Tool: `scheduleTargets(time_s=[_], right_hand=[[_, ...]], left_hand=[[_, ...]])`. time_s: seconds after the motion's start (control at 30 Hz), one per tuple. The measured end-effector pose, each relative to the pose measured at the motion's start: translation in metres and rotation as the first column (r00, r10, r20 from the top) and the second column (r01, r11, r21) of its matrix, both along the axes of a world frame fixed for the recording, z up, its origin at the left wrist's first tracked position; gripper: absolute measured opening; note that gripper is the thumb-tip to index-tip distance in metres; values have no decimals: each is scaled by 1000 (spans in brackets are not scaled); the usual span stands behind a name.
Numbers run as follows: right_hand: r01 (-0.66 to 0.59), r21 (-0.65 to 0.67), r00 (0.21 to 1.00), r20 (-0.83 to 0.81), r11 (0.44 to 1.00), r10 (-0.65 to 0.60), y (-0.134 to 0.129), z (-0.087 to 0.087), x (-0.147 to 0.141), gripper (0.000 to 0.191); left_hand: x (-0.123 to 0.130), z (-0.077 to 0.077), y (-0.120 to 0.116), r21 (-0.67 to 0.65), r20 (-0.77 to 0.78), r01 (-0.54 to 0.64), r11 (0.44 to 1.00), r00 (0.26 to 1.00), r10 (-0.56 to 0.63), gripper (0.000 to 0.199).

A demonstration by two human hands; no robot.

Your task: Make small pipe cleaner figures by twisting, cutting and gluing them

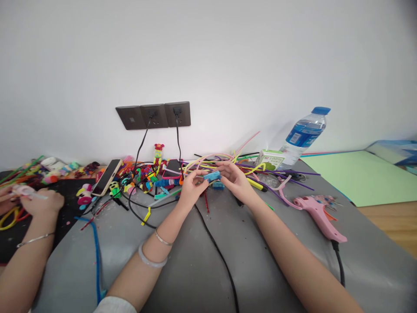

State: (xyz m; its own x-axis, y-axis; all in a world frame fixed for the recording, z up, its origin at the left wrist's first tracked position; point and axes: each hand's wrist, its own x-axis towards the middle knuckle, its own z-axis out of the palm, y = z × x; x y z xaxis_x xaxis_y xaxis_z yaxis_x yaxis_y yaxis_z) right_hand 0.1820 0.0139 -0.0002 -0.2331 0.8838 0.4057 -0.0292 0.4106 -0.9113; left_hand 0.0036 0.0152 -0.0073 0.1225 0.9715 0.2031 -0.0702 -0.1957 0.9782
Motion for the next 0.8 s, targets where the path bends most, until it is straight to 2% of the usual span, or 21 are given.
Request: scheduleTargets(time_s=[0.4, 0.8], right_hand=[[28, -28, 1000, 7, 999, -28, -1, 0, -2, 38], [29, -46, 999, -33, 999, -31, 2, -3, 1, 39]], left_hand=[[-1, -3, 2, -6, 8, 24, 1000, 1000, -24, 28], [-1, -7, 2, -50, 90, 98, 994, 992, -94, 37]])
